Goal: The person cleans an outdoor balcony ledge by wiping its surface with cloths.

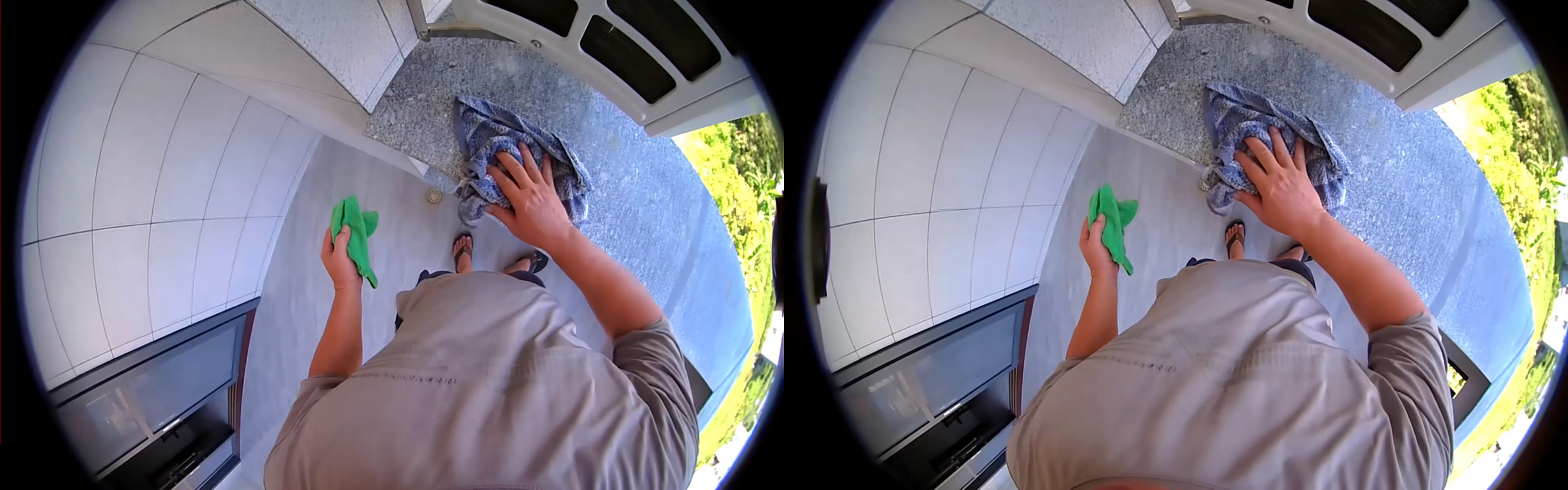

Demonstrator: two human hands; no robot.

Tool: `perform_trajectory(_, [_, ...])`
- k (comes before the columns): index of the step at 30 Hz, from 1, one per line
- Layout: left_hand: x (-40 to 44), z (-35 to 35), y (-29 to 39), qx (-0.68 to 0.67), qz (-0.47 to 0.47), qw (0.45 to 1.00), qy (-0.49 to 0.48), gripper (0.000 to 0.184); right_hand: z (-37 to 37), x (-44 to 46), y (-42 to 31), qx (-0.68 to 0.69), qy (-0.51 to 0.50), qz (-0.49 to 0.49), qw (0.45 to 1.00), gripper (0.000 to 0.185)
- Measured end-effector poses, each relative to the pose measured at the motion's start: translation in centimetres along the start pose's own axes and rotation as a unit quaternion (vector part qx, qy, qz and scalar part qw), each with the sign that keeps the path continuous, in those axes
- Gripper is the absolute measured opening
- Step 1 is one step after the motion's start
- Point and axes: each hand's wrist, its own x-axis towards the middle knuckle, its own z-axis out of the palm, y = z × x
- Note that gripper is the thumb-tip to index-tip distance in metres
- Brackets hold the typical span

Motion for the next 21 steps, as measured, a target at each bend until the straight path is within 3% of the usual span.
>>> perform_trajectory(8, [-0.5, -2.1, 0.1, -0.004, 0.024, 0.999, 0.035, 0.035, 4.5, 11.1, -4.6, -0.080, 0.012, -0.046, 0.996, 0.078])
perform_trajectory(11, [-0.7, -0.4, 0.5, -0.011, 0.035, 0.999, 0.040, 0.037, 7.0, 16.5, -6.4, -0.103, 0.055, -0.070, 0.991, 0.070])
perform_trajectory(14, [0.3, 1.7, -1.3, -0.029, 0.024, 0.999, 0.007, 0.038, 5.6, 21.1, -8.6, -0.073, -0.009, -0.068, 0.995, 0.057])
perform_trajectory(18, [-0.7, 2.2, -1.5, -0.042, -0.030, 0.998, -0.019, 0.037, 6.3, 19.4, -4.9, 0.060, 0.092, -0.150, 0.983, 0.043])
perform_trajectory(21, [-3.1, -0.2, -2.2, -0.048, -0.015, 0.998, 0.041, 0.037, 5.1, 14.9, -2.8, 0.085, 0.097, -0.152, 0.980, 0.043])
